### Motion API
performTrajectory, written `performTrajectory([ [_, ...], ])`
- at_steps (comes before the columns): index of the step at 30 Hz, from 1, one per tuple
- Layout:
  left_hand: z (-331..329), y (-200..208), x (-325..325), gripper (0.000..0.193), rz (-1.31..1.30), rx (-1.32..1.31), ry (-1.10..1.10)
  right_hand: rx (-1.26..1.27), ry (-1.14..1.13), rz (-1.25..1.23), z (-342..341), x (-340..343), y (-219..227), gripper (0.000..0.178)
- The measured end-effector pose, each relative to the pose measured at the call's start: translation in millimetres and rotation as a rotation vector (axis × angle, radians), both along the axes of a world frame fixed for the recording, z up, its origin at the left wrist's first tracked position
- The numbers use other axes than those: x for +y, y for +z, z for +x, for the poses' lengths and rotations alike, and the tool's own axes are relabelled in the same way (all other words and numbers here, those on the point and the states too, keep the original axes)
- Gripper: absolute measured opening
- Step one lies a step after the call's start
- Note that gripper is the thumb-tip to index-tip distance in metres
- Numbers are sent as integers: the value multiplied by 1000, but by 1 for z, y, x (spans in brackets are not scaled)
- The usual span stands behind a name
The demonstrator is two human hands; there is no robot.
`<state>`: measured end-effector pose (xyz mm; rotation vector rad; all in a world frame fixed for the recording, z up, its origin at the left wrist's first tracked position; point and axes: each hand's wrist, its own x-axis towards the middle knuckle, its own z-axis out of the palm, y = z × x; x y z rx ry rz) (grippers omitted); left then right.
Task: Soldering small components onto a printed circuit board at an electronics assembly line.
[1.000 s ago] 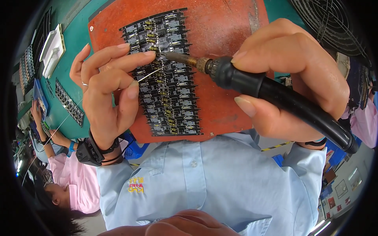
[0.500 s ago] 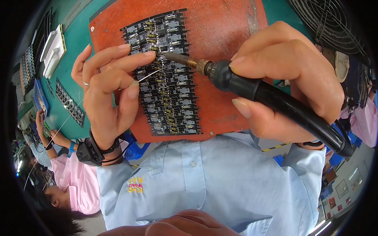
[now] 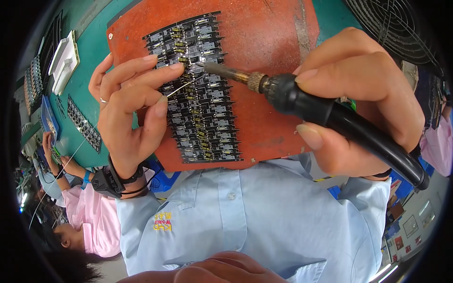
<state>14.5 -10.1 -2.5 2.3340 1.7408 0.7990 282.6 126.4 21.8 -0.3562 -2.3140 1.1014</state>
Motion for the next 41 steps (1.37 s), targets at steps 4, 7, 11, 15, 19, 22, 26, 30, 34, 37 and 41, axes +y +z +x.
performTrajectory([
  [4, -1, 0, -1, 8, 53, -61, 15, -27, 22, 5, -3, 2, 0, 43],
  [7, 0, 0, 0, 10, 115, -23, 43, -27, 42, 16, -4, 4, 0, 43],
  [11, 1, -1, 1, 13, 162, -3, 61, -24, 50, 23, -7, 4, -2, 42],
  [15, 3, 0, 0, 13, 172, 4, 69, -33, 62, 20, -10, 4, -3, 41],
  [19, 3, -1, 1, 13, 178, 6, 73, -57, 67, 12, -10, 5, -2, 39],
  [22, 3, -1, 1, 12, 180, 7, 75, -62, 76, 22, -10, 6, -1, 38],
  [26, 3, 0, 1, 12, 175, 6, 78, -60, 88, 29, -12, 7, 0, 38],
  [30, 3, 0, 0, 12, 162, 3, 87, -73, 96, 28, -13, 7, 2, 38],
  [34, 3, 1, -1, 11, 153, 4, 91, -86, 101, 59, -13, 8, 4, 38],
  [37, 1, 1, -1, 11, 156, -6, 78, -85, 120, 78, -15, 9, 6, 38],
  [41, -5, 3, -5, 12, 143, -50, 110, -107, 116, 72, -17, 6, 13, 37],
])
